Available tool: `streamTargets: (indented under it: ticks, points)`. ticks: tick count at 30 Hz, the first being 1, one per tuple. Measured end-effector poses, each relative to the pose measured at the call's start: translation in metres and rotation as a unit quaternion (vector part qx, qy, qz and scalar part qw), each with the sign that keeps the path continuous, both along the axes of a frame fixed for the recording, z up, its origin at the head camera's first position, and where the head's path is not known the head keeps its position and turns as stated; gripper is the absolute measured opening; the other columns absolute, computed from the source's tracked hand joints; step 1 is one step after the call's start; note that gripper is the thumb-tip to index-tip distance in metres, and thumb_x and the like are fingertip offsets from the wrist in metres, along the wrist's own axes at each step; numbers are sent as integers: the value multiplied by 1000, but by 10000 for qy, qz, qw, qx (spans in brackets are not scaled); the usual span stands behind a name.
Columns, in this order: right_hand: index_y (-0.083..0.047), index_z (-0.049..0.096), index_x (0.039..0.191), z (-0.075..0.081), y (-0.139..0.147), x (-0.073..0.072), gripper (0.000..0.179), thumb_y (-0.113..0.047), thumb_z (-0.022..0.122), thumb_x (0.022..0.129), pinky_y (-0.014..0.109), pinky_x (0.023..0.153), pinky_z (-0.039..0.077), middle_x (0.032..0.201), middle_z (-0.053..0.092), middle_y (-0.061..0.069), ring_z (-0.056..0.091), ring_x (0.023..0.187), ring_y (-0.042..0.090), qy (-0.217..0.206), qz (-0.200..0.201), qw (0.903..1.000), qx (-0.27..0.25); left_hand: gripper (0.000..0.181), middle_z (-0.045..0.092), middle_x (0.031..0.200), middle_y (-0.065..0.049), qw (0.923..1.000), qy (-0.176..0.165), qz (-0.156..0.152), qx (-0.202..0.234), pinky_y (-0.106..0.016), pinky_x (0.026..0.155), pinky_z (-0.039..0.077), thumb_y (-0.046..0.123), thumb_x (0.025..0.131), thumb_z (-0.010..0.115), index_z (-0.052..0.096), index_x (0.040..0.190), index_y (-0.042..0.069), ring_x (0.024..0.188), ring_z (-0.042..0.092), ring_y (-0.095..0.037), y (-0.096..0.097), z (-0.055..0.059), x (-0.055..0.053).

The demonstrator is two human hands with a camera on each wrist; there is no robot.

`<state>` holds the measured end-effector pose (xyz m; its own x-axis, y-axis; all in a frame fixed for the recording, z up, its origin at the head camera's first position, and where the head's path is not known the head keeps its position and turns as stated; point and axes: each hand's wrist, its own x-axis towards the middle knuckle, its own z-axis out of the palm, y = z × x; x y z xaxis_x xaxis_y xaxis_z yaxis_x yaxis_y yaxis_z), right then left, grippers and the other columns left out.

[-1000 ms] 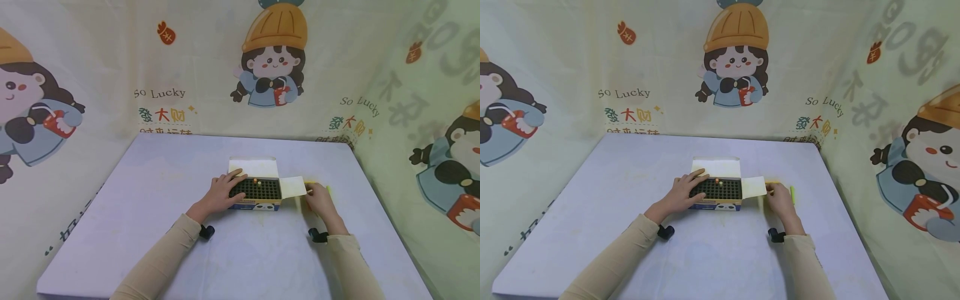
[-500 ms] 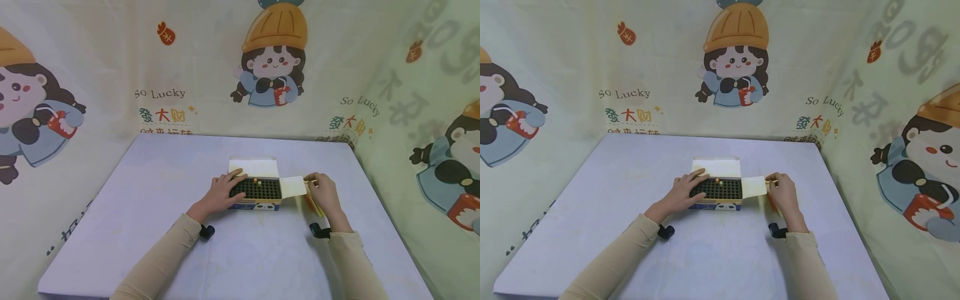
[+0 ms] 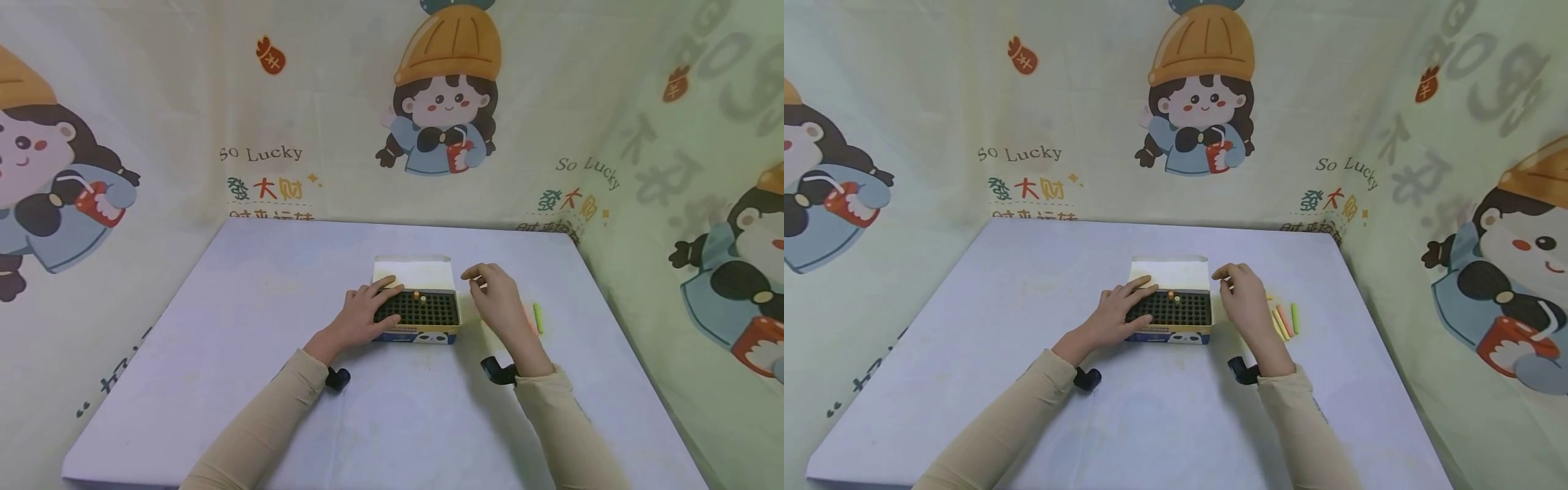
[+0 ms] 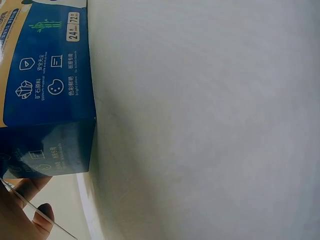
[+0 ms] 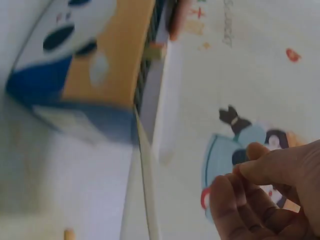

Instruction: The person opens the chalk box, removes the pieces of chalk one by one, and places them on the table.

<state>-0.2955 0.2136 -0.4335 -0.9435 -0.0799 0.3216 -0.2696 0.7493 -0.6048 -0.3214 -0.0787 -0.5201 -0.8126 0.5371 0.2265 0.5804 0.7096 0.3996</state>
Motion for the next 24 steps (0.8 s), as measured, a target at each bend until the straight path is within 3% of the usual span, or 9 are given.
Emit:
streamTargets:
  ticks: [10, 14, 24]
  points:
    - [-2, 70, 123, -36, -59, 1, 21, -5, 61, 103, 41, 81, 57, 115, 70, 15, 69, 99, 27, -630, 445, 9956, 539, 65, 24, 172, 2, 10000, 31, -10, 64, -58, 98, 34, 53, 105, 54, 34, 163, 31, 135, 48, -36, 1, -1, 0]
    - [-1, 70, 121, -40, -65, -1, 22, -5, 67, 100, 40, 79, 58, 110, 73, 15, 70, 96, 27, -784, 446, 9936, 681, 65, 25, 171, 1, 9999, 94, -10, 102, -57, 97, 35, 54, 105, 53, 35, 163, 31, 133, 49, -35, 1, -2, 0]
    - [-6, 65, 113, -45, -70, -5, 10, -7, 65, 103, 31, 63, 53, 103, 74, 12, 67, 76, 18, -635, 498, 9912, 1052, 65, 25, 171, 2, 9999, 11, 14, 139, -57, 98, 33, 55, 105, 53, 35, 163, 32, 132, 49, -34, 1, -1, 0]
